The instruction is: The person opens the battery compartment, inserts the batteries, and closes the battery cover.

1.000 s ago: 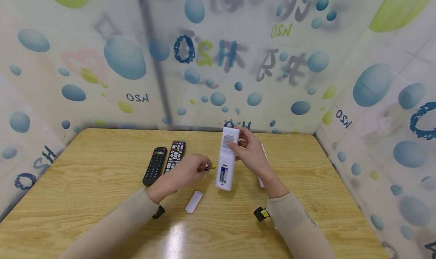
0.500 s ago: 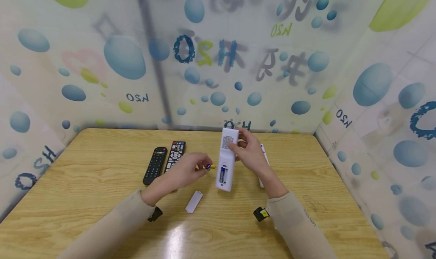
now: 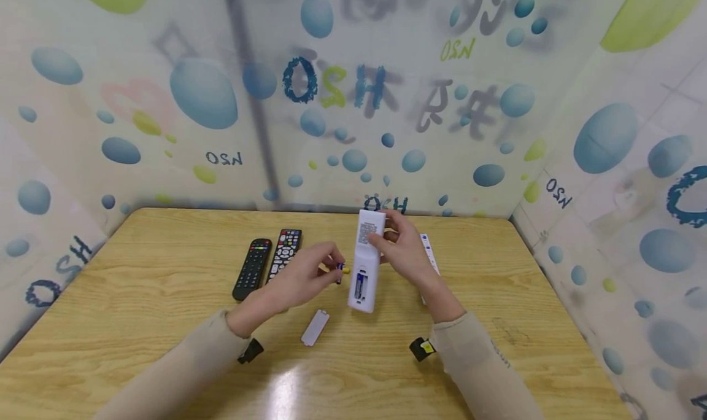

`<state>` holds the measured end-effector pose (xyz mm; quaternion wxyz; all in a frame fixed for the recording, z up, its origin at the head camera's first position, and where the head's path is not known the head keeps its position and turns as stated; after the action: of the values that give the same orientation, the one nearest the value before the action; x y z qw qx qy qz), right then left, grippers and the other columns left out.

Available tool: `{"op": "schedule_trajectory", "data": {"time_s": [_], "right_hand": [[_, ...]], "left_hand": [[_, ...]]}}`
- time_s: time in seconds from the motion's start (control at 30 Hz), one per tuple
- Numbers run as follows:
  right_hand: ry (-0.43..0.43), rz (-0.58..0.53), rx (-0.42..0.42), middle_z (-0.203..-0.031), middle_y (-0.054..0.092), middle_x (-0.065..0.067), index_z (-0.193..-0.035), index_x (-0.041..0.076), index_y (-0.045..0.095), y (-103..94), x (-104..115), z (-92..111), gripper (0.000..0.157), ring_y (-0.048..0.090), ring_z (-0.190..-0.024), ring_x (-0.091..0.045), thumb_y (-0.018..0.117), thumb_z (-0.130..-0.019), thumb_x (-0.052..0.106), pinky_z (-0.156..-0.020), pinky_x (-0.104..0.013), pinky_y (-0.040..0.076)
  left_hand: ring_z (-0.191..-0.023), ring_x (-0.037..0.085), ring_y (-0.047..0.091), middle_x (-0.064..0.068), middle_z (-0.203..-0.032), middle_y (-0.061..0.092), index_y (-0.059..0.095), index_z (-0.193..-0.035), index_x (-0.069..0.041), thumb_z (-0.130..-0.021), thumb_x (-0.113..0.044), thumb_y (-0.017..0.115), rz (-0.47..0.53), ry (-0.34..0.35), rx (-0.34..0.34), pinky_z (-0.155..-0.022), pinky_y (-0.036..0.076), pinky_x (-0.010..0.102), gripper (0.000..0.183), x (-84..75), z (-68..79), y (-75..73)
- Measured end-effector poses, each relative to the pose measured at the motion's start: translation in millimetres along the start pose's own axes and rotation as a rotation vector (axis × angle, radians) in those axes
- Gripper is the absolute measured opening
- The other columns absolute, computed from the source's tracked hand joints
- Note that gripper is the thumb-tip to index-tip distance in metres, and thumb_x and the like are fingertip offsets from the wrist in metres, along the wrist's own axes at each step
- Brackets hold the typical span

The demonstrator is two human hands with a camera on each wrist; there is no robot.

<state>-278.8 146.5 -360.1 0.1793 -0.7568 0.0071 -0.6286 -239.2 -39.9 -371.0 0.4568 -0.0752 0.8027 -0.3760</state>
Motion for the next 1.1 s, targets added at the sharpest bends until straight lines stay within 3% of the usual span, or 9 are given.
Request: {"op": "schedule_trajectory", "data": {"time_s": [0.4, 0.73, 1.1], "right_hand": [[-0.020, -0.013, 0.025, -0.134, 0.055, -0.026, -0.146, 0.001, 0.044, 2.9, -2, -1, 0.048, 0.064, -0.112, -0.042, 0.064, -0.102, 0.008, -0.071, -0.041, 0.062], [-0.034, -0.010, 0.027, -0.131, 0.056, -0.026, -0.145, 0.001, 0.045, 4.0, -2, -2, 0.048, 0.065, -0.109, -0.041, 0.064, -0.102, 0.008, -0.069, -0.042, 0.062], [-0.030, -0.008, 0.023, -0.132, 0.056, -0.025, -0.147, 0.002, 0.044, 4.4, 0, -2, 0.050, 0.065, -0.109, -0.039, 0.064, -0.102, 0.009, -0.069, -0.041, 0.062]], "left_hand": [[-0.087, 0.011, 0.063, 0.001, -0.100, 0.066, 0.067, -0.105, -0.006, -0.091, 0.003, 0.075, 0.051, 0.102, -0.015, -0.072, 0.057, 0.024, 0.019, -12.8, 2.3, 3.5], [-0.093, 0.016, 0.067, 0.004, -0.099, 0.065, 0.063, -0.095, -0.005, -0.088, 0.009, 0.076, 0.129, 0.161, 0.002, -0.077, 0.057, 0.020, 0.020, -22.0, 1.3, 8.4], [-0.095, 0.021, 0.070, 0.005, -0.096, 0.061, 0.060, -0.086, -0.003, -0.085, 0.013, 0.076, 0.047, 0.242, 0.005, -0.078, 0.055, 0.013, 0.023, -28.9, 1.3, 11.8]]}}
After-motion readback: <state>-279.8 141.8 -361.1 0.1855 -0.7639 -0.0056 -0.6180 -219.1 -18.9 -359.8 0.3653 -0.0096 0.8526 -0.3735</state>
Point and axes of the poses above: each hand's wrist, its own z-axis away from the middle knuckle, its own y-axis out of the palm, x = y × z, the point moved 6 cm from there along -z, towards the middle knuckle
